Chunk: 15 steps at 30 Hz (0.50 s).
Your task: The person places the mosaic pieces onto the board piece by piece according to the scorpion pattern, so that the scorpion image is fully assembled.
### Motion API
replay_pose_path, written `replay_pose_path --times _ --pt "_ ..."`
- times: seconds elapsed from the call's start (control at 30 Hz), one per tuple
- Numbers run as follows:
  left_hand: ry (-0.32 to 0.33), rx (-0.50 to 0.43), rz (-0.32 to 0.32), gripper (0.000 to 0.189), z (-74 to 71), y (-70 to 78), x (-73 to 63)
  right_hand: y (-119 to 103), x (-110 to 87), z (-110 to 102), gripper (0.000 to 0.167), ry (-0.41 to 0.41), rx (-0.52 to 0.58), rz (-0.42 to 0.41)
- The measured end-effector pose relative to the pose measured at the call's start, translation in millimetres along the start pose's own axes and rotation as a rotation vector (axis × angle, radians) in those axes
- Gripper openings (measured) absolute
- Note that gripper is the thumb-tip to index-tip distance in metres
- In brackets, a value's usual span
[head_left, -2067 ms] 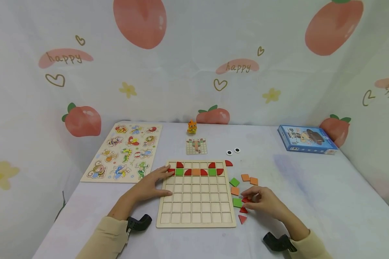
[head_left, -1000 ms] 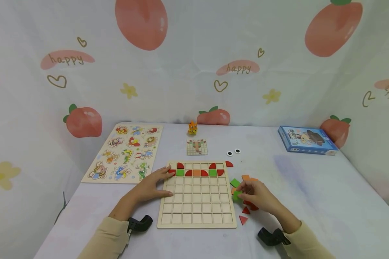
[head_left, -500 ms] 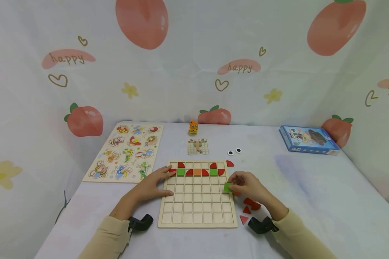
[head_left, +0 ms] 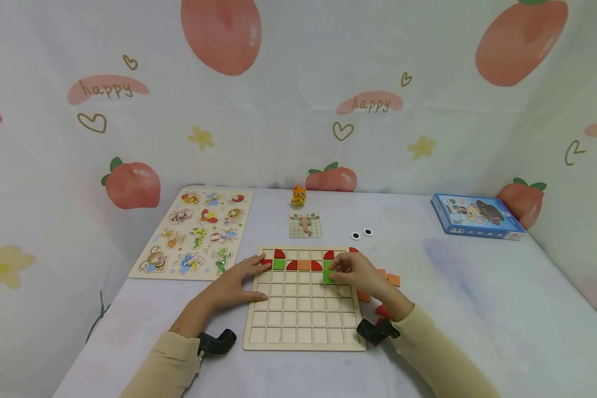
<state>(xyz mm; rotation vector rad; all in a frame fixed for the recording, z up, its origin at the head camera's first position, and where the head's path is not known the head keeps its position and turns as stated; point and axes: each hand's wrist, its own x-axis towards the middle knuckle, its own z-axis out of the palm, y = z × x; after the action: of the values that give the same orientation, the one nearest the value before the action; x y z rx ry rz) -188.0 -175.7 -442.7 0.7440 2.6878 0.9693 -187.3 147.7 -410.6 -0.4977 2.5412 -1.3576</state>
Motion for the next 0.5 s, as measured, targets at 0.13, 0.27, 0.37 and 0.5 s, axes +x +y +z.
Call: replay_pose_path --times 0.13,0.27,0.37,0.5 --pt "0.004 -0.006 -0.002 0.078 0.0 0.3 0.5 -0.5 10.0 4.4 0.015 -0.010 0.054 -0.005" --pt "0.002 -0.008 -0.005 0.078 0.5 -0.2 0.6 2.5 18.5 10.2 0.015 -0.018 0.085 -0.001" --pt "0.003 -0.005 -0.002 0.079 0.9 -0.8 0.7 5.6 22.8 14.6 0.014 -0.025 0.070 -0.004" --pt "0.004 -0.001 -0.001 0.078 0.8 -1.1 0.5 8.5 24.9 19.6 0.012 -0.025 0.035 0.007"
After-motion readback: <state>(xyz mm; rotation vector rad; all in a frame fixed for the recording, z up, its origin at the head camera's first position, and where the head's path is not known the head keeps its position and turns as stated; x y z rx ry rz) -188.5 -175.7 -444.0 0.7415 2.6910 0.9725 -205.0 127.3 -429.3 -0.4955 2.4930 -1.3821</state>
